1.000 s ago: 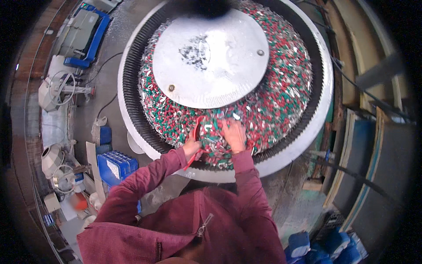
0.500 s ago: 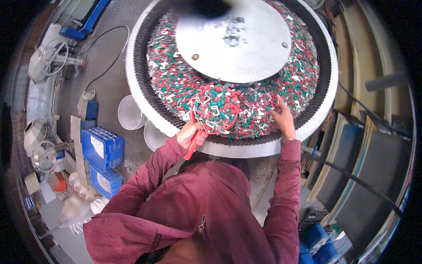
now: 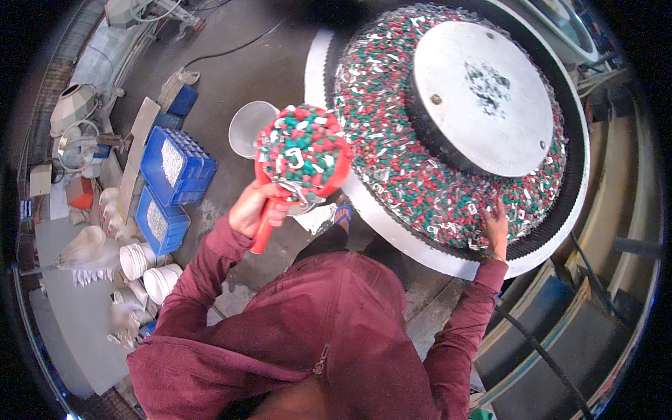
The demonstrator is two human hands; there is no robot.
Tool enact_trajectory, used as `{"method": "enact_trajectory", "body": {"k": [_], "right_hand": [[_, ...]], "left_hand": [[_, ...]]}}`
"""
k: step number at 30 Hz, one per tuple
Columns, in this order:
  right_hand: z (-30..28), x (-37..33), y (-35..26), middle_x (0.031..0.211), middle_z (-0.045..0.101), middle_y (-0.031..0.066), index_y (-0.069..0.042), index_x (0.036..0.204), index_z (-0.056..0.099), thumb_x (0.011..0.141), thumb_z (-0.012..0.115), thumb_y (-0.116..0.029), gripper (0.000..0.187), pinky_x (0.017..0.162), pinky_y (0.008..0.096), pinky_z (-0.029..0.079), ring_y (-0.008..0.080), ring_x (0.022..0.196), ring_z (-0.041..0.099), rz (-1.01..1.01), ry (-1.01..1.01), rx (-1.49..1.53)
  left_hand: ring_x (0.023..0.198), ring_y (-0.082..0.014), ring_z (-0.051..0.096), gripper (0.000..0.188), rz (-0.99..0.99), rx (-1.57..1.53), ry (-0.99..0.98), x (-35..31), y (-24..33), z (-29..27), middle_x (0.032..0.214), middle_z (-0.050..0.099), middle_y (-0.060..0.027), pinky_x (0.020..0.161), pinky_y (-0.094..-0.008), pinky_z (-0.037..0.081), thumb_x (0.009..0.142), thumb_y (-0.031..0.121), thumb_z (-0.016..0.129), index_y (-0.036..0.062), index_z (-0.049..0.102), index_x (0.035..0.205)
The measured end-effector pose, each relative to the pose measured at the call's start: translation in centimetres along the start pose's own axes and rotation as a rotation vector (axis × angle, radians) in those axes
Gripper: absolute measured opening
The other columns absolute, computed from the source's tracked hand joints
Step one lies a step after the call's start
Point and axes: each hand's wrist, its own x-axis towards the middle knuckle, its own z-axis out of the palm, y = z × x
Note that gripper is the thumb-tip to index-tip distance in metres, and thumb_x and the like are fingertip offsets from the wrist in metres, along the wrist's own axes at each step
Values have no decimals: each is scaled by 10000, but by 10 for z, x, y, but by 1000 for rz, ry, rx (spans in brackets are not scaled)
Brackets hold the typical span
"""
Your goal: The person scoops mixed red, green, and white plastic pellets from a rotating drum using a red scoop and transfers them into white buckets. The person repeatedly fills the scoop from the drum and pours the pellets into the buckets.
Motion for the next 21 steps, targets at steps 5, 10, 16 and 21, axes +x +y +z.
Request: {"method": "enact_trajectory", "body": {"k": [5, 10, 16, 21], "right_hand": [[13, -15, -4, 1277, 444, 134, -59, 1349, 324, 815, 602, -160, 610, 819, 291, 455, 227, 1077, 503, 70, 11, 65], [5, -48, -17, 1253, 464, 104, -199, 1374, 286, 823, 591, -240, 631, 737, 452, 471, 272, 1048, 503, 243, 6, -11], [-14, -86, -53, 1318, 409, 118, -215, 1380, 274, 823, 604, -273, 650, 664, 417, 492, 244, 1048, 505, 288, 105, -149], [-23, -123, -100, 1384, 318, 141, -252, 1346, 357, 799, 627, -315, 613, 713, 408, 481, 276, 1125, 464, 214, 170, -379]], "left_hand": [[430, -72, 380, 146, 161, -26, 229, -37, 12, -80, 602, 435, -29, 364, -210, 309, 795, 51, 443, 55, 424, 940], [458, -94, 427, 561, 325, 37, 488, -19, -13, -172, 739, 491, -74, 356, -211, 360, 796, -12, 393, 186, 213, 1289], [751, -395, 615, 841, 600, 1047, 954, 51, -67, -271, 1036, 572, -250, 648, -424, 498, 746, 86, 563, 332, 84, 1392], [845, -368, 571, 890, 331, 1472, 1102, 128, -107, -332, 907, 509, -189, 682, -473, 477, 717, -11, 549, 508, 172, 1334]]}}
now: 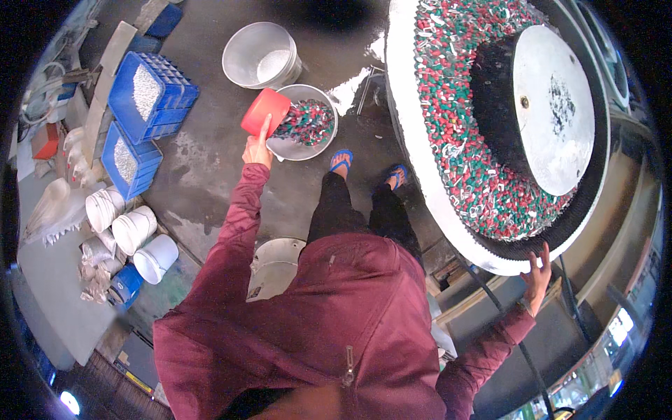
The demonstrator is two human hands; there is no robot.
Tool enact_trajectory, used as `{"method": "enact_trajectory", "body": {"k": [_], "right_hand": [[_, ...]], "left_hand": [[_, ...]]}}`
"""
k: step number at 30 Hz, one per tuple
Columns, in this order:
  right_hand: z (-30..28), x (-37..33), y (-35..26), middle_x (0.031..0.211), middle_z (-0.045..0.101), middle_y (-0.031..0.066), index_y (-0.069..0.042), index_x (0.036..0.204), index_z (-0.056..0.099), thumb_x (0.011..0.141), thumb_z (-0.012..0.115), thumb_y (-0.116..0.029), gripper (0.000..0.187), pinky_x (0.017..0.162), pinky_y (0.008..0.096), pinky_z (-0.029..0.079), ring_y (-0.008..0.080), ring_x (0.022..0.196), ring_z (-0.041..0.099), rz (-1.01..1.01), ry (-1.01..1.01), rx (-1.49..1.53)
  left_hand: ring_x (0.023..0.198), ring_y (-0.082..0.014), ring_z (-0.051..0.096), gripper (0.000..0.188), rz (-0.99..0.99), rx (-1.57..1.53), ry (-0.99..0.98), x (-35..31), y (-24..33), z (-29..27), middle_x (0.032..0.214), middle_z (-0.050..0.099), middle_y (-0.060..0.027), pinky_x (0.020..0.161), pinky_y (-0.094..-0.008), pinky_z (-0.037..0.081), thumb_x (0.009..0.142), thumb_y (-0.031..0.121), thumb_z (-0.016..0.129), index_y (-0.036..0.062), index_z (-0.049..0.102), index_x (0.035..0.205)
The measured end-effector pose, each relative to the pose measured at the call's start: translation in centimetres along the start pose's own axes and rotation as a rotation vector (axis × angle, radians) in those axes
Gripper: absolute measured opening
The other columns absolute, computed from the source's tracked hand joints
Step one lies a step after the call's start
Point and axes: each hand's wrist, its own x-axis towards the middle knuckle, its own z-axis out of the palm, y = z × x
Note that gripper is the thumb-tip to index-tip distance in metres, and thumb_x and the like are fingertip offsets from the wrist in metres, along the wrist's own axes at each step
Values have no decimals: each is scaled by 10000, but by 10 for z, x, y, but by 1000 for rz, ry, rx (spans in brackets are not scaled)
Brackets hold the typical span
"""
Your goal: The person scoops mixed red, green, and white plastic pellets from a rotating drum using a red scoop and transfers them into white buckets. The person repeatedly fills the scoop from the drum and pours the pellets into the buckets.
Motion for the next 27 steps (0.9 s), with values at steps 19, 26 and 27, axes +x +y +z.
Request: {"method": "enact_trajectory", "body": {"k": [19, 26, 27], "right_hand": [[-26, 46, 80, 1275, 473, 10, -171, 1256, 492, 818, 604, -290, 467, 675, 382, 463, 208, 1068, 493, 20, -120, 72], [26, 177, 122, 1300, 419, 210, 33, 1315, 332, 808, 597, -165, 606, 989, 316, 318, 258, 1197, 420, -456, 53, 59], [35, 200, 126, 1316, 393, 225, 35, 1316, 326, 792, 607, -206, 641, 1012, 324, 288, 287, 1229, 382, -497, 65, 2]], "left_hand": [[531, -121, 521, 897, -105, -1247, 9, 7, 79, -137, 1012, 557, -144, 413, -227, 424, 739, -56, 579, 266, 61, 1398], [791, -368, 626, 908, 858, -257, 157, 59, 319, -230, 1006, 598, -219, 673, -446, 488, 707, 95, 568, 196, -4, 1405], [813, -401, 615, 876, 748, -133, 25, 67, 356, -219, 942, 619, -230, 733, -486, 467, 736, 152, 545, 200, -18, 1405]]}}
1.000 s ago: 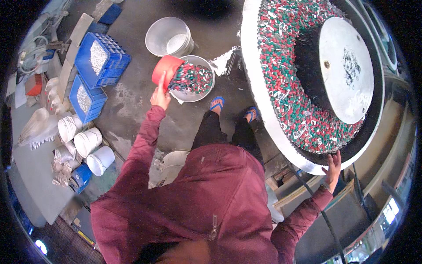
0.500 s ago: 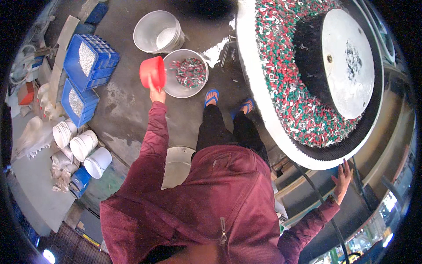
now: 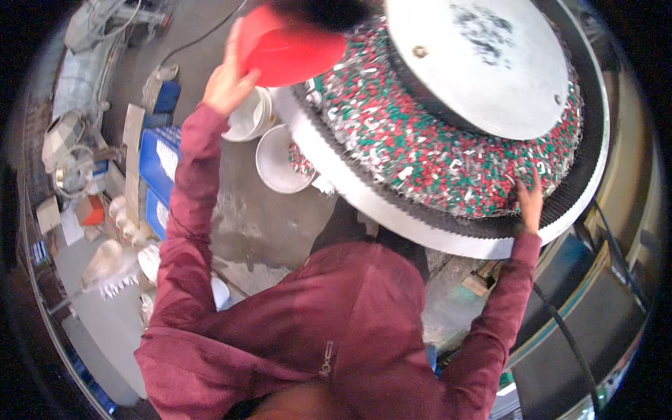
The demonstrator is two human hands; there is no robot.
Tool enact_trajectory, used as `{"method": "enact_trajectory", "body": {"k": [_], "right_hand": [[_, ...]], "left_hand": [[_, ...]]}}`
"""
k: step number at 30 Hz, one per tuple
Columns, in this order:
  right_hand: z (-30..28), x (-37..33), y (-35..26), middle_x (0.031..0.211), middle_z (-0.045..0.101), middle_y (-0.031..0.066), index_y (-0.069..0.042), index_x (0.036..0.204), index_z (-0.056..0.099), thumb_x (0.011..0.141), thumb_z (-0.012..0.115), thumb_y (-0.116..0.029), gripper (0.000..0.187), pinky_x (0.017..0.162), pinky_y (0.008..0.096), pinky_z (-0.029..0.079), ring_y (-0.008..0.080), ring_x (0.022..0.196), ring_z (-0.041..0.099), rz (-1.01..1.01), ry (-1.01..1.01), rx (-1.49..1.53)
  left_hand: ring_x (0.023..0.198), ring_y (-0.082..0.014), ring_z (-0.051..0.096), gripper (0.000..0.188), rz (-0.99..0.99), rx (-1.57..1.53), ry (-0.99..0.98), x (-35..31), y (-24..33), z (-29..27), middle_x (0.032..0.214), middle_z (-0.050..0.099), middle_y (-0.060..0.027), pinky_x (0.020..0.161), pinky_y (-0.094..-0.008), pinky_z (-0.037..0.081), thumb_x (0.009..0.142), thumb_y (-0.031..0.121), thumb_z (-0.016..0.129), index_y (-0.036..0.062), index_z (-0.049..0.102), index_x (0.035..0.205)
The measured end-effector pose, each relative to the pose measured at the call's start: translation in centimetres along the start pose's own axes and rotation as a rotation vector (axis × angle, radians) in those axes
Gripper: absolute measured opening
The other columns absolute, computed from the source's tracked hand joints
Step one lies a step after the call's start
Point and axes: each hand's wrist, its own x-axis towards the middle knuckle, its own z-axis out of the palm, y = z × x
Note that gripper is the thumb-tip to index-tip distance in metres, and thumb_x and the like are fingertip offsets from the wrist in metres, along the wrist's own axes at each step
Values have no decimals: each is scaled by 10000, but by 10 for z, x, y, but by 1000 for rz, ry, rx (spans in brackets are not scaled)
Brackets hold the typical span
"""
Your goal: The person scoops mixed red, green, and white plastic pellets from a rotating drum using a red scoop and transfers them into white buckets. The person repeatedly fills the scoop from the drum and pours the pellets into the buckets.
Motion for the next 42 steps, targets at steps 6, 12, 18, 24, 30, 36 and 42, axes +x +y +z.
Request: {"method": "enact_trajectory", "body": {"k": [6, 12, 18, 24, 30, 36, 42], "right_hand": [[41, 82, 62, 1225, 474, 231, 12, 1237, 442, 858, 467, -277, 477, 958, 387, 349, 365, 1145, 432, 155, 259, -285], [87, 64, 33, 1030, 586, 244, -69, 1135, 570, 838, 418, -499, 545, 839, 444, 425, 401, 960, 557, 379, 84, -18], [125, 25, -75, 1060, 589, 216, -65, 1156, 548, 793, 446, -521, 592, 867, 419, 415, 390, 1005, 545, 394, -87, 231], [93, -21, -155, 963, 594, 207, -119, 1168, 523, 836, 450, -434, 464, 761, 463, 463, 381, 868, 589, 263, -99, -47], [13, -15, -133, 915, 639, 188, -71, 1114, 574, 776, 598, -252, 384, 782, 404, 476, 332, 856, 618, 288, -384, 417], [-24, -31, -78, 1327, 376, 193, -144, 1341, 349, 694, 621, -82, 704, 1008, 395, 312, 348, 1210, 375, -35, -28, 31], [-15, -37, -69, 1270, 426, 205, -123, 1372, 281, 718, 618, -74, 738, 998, 400, 316, 354, 1168, 404, 18, 61, -21]], "left_hand": [[541, -248, 622, 790, 62, 879, -11, 141, 42, 130, 624, 609, -99, 493, -419, 493, 778, 165, 508, 107, 43, 1414], [724, -312, 649, 866, -321, 537, -488, 21, 72, 202, 804, 648, -190, 691, -432, 497, 783, 140, 471, 15, -161, 1361], [688, -364, 620, 934, -313, 175, -641, -69, 175, 241, 729, 613, -247, 643, -414, 496, 770, 193, 531, -85, -181, 1307], [408, -203, 498, 789, -598, -422, -595, -83, 231, 279, 592, 526, -107, 366, -333, 426, 857, 115, 407, 30, -227, 1321], [418, -108, 411, 426, -886, -1349, -963, -92, 226, 223, 619, 443, -54, 320, -246, 353, 834, 55, 371, 195, 235, 1212], [435, -88, 393, 234, -995, -1537, -952, -117, 204, 168, 613, 424, -32, 351, -224, 347, 814, 72, 430, 126, 370, 1034], [443, -70, 363, 151, -881, -1665, -944, -133, 172, 94, 599, 400, -10, 368, -222, 314, 811, 83, 430, 34, 436, 953]]}}
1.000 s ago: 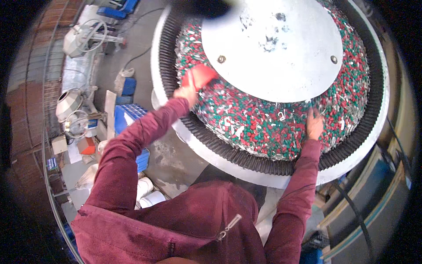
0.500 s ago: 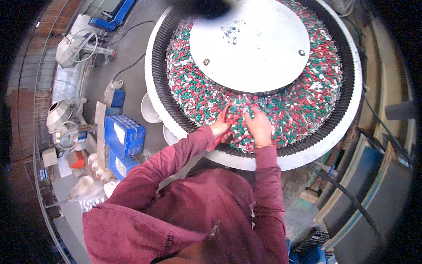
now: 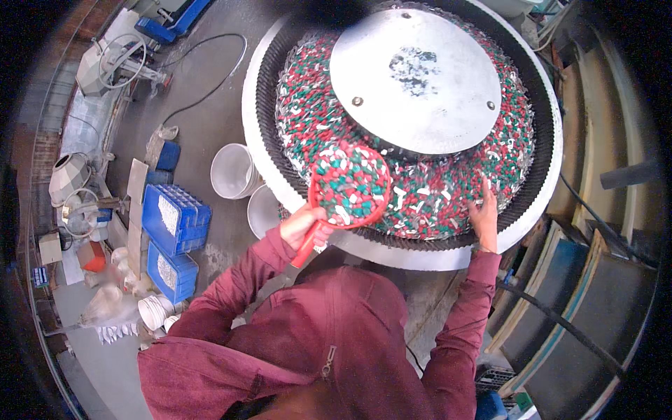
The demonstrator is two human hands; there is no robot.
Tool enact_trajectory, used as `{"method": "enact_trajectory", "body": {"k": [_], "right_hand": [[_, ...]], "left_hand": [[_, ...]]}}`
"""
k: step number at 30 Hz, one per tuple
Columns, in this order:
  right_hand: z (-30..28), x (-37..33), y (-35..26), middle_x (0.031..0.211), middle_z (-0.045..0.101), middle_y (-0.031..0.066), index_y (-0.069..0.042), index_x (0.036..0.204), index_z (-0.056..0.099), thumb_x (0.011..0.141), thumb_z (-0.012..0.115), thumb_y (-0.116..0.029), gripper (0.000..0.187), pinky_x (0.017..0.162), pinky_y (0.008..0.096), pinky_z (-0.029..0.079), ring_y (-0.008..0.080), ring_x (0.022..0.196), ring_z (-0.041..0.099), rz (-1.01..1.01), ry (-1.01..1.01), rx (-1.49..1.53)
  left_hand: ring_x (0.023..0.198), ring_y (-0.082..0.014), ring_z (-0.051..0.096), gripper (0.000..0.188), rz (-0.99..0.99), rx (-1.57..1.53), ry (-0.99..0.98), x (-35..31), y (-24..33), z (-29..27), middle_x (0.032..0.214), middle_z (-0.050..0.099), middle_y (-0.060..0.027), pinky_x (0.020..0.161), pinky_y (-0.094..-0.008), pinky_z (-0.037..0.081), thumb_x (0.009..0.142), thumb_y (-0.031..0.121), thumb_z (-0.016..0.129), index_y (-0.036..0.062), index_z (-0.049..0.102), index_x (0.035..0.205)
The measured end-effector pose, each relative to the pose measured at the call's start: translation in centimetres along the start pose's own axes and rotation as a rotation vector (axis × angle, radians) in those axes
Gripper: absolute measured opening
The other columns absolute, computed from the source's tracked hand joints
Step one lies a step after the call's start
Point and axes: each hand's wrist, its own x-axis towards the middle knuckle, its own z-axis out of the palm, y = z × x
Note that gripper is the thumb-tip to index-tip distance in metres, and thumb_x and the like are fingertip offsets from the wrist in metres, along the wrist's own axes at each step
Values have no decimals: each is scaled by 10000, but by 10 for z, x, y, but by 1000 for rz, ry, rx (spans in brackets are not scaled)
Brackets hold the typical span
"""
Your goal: The person scoops mixed red, green, and white plastic pellets from a rotating drum using a red scoop and transfers them into white buckets. The person repeatedly fills the scoop from the drum and pours the pellets into the buckets.
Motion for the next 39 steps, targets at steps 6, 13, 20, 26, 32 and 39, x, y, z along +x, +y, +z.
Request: {"method": "enact_trajectory", "body": {"k": [6, 13, 20, 26, 32, 39], "right_hand": [[15, 1, -29, 1241, 457, 235, -48, 1332, 334, 723, 636, -102, 682, 960, 373, 346, 352, 1156, 435, -96, 85, -64], [25, -7, -45, 1317, 399, 220, -14, 1329, 331, 767, 635, -205, 667, 999, 349, 298, 319, 1223, 382, -29, -34, 63], [17, -40, -71, 1297, 423, 202, -9, 1343, 310, 769, 618, -154, 668, 969, 320, 327, 255, 1185, 420, 126, -147, -65], [-16, -50, -70, 1262, 453, 199, -26, 1311, 377, 732, 659, -119, 650, 1005, 359, 290, 286, 1174, 419, -55, -72, -142], [-83, -63, -85, 1271, 449, 192, -42, 1304, 400, 773, 641, -221, 610, 1006, 375, 296, 307, 1177, 424, -58, -46, -616], [-64, -76, -153, 1173, 528, 169, 1, 1197, 503, 815, 586, -128, 412, 912, 335, 388, 240, 1080, 518, -44, 85, -567]], "left_hand": [[451, -64, 368, 121, 200, 14, 22, -98, 23, -42, 605, 407, -9, 374, -207, 310, 803, 109, 439, 40, 434, 903], [453, -66, 383, 61, 387, -76, 311, -204, 19, -138, 620, 437, -21, 388, -207, 311, 822, 104, 441, 48, 434, 845], [474, -87, 433, 569, 772, 112, 945, -200, -22, -254, 654, 479, -36, 390, -222, 371, 798, 36, 422, 156, 241, 1325], [693, -329, 585, 847, 606, 1242, 1461, -164, -68, -362, 852, 562, -163, 639, -440, 492, 719, 4, 536, 359, 156, 1388], [809, -312, 534, 818, 476, 1431, 1575, -102, -101, -427, 858, 473, -140, 704, -432, 475, 740, -47, 514, 495, 285, 1309], [802, -300, 543, 955, 390, 1126, 1577, -80, -102, -436, 902, 481, -145, 689, -400, 477, 666, -100, 573, 458, 212, 1351]]}}
